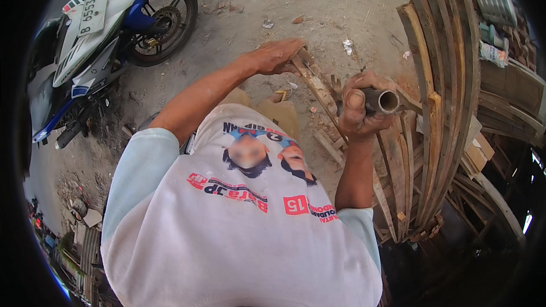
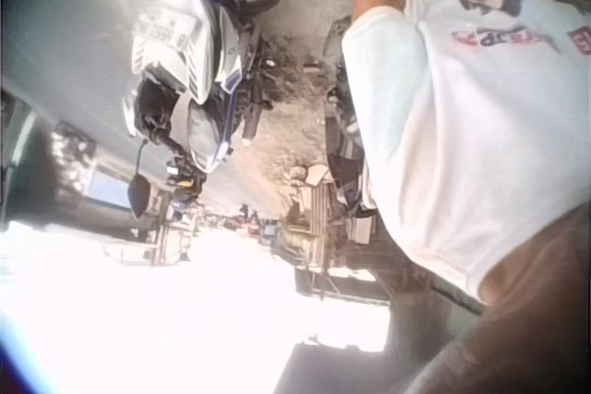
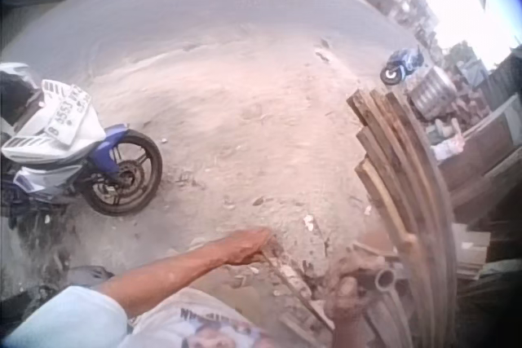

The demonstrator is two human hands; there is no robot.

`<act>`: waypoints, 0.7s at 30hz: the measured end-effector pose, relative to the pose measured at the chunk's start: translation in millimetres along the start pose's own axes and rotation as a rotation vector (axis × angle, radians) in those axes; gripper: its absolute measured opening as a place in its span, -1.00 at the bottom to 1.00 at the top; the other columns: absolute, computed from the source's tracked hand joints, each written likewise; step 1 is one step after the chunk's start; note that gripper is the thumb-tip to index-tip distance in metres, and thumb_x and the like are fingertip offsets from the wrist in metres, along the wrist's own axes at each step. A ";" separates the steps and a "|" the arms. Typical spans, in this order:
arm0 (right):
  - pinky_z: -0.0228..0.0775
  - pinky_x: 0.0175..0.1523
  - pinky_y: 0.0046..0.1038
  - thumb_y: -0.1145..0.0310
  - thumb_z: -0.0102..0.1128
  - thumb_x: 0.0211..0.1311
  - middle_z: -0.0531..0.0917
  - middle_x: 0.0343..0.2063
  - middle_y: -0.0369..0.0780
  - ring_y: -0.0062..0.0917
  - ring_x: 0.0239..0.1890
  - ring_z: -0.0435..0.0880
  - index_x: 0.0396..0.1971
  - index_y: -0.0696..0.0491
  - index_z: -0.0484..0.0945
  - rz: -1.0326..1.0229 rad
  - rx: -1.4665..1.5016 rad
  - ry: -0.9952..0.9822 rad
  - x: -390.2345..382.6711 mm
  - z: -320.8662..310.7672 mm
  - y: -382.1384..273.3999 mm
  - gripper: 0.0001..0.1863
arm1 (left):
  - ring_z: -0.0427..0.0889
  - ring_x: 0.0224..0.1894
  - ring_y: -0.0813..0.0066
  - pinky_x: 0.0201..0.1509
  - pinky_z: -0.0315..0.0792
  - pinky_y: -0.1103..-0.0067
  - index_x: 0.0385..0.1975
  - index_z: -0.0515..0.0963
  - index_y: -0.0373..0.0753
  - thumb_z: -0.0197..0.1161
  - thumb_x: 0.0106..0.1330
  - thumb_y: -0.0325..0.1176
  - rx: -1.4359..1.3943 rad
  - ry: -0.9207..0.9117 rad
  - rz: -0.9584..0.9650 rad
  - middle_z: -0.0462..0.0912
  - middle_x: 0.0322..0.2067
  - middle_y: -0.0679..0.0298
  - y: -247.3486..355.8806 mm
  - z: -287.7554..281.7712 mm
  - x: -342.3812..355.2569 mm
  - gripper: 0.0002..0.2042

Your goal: The person uses a hammer to strike and adjust curved wooden planks arranged in a stack. They repeatedly hit the wood to align it and occasionally use a small wooden block as a spacer or support during the process.

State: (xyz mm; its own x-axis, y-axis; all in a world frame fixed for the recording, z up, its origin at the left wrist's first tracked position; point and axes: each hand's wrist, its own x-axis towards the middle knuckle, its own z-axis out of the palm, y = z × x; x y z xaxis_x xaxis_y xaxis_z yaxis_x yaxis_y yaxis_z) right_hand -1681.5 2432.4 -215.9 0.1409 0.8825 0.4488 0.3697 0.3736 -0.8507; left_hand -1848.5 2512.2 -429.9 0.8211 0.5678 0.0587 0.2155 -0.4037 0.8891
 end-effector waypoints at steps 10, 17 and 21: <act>0.37 -0.63 -0.52 0.11 0.16 0.53 0.46 -0.67 -0.30 -0.67 -0.74 0.42 -0.35 0.09 0.46 0.360 0.134 0.194 50.5 -33.9 11.3 -0.65 | 0.44 0.31 -0.16 0.33 0.39 0.15 0.33 0.24 -0.25 0.61 0.07 -0.13 -0.062 0.015 -0.064 0.46 0.21 -0.09 12.3 24.9 17.4 -0.14; 0.38 -0.58 -0.52 0.01 0.25 0.46 0.44 -0.63 -0.30 -0.64 -0.68 0.43 -0.36 0.03 0.43 0.575 0.219 0.384 65.0 -60.1 32.0 -0.61 | 0.50 0.22 -0.07 0.24 0.42 0.20 0.23 0.32 -0.15 0.58 0.13 -0.20 -0.066 0.089 -0.129 0.51 0.10 0.06 23.5 26.3 13.6 -0.29; 0.38 -0.58 -0.51 -0.01 0.24 0.46 0.41 -0.63 -0.31 -0.62 -0.69 0.42 -0.35 0.03 0.41 0.600 0.278 0.441 71.6 -51.2 38.4 -0.59 | 0.51 0.22 -0.06 0.22 0.42 0.20 0.20 0.33 -0.14 0.58 0.13 -0.21 -0.080 0.076 -0.136 0.52 0.08 0.07 29.9 13.0 15.6 -0.32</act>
State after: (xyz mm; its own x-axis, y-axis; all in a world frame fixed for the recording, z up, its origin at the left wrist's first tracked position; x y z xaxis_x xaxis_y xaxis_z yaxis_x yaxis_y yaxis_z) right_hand -1610.2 2495.3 -202.4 0.6154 0.7830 -0.0904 -0.1190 -0.0211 -0.9927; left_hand -1822.3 2499.7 -408.3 0.7439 0.6674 -0.0333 0.2771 -0.2628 0.9242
